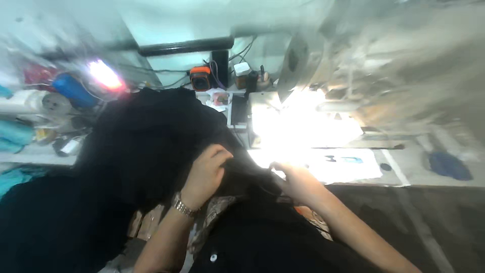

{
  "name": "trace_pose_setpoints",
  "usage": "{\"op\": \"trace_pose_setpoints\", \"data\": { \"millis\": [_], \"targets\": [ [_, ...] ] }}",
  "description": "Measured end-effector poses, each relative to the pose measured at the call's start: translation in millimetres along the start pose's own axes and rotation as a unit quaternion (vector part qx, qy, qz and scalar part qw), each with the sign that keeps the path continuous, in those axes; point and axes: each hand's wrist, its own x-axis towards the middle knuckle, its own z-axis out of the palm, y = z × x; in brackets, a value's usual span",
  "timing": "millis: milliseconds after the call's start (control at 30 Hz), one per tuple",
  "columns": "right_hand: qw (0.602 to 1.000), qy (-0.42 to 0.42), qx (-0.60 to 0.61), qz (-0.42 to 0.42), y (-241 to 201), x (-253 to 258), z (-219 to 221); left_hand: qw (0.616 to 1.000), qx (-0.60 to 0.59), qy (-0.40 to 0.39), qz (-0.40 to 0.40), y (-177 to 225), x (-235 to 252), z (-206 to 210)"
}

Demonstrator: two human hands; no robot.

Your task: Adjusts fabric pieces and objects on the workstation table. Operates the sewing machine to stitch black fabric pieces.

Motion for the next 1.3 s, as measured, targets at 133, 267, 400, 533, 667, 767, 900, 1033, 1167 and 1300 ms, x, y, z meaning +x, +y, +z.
{"op": "trace_pose_setpoints", "data": {
  "millis": [133, 267, 400, 533, 667, 767, 900, 1033, 1167, 1300],
  "targets": [
    [0.972, 0.166, 0.038, -0.162, -32, 4, 22, 0.997, -0.074, -0.005, 0.012, 20, -3, 7],
    [0.957, 0.203, 0.069, -0.195, -37, 25, 35, 0.997, -0.076, -0.007, 0.024, 34, 2, 4],
    [0.951, 0.24, 0.077, -0.179, -25, 35, 34, 0.998, -0.039, -0.016, 0.036, 33, 0, 4],
    [0.945, 0.262, 0.071, -0.185, -19, 37, 39, 0.999, -0.026, 0.004, 0.048, 33, 3, 6],
    [0.947, 0.252, 0.111, -0.169, -13, 38, 35, 0.999, 0.002, -0.009, 0.041, 35, 12, 5],
    [0.942, 0.175, 0.252, -0.135, -7, 37, 21, 0.998, 0.054, -0.019, 0.014, 30, 27, 1],
    [0.9, 0.081, 0.421, -0.077, -6, 39, 3, 0.999, -0.025, -0.015, -0.025, 25, 57, 1],
    [0.855, 0.057, 0.514, -0.016, -7, 39, -9, 0.98, -0.18, -0.054, -0.059, 23, 84, 15],
    [0.832, 0.047, 0.552, 0.022, -8, 36, -21, 0.993, -0.11, -0.036, -0.013, 33, 95, 23],
    [0.832, 0.059, 0.55, 0.038, -5, 37, -23, 0.998, -0.063, -0.022, 0.015, 37, 99, 33]
  ]
}}
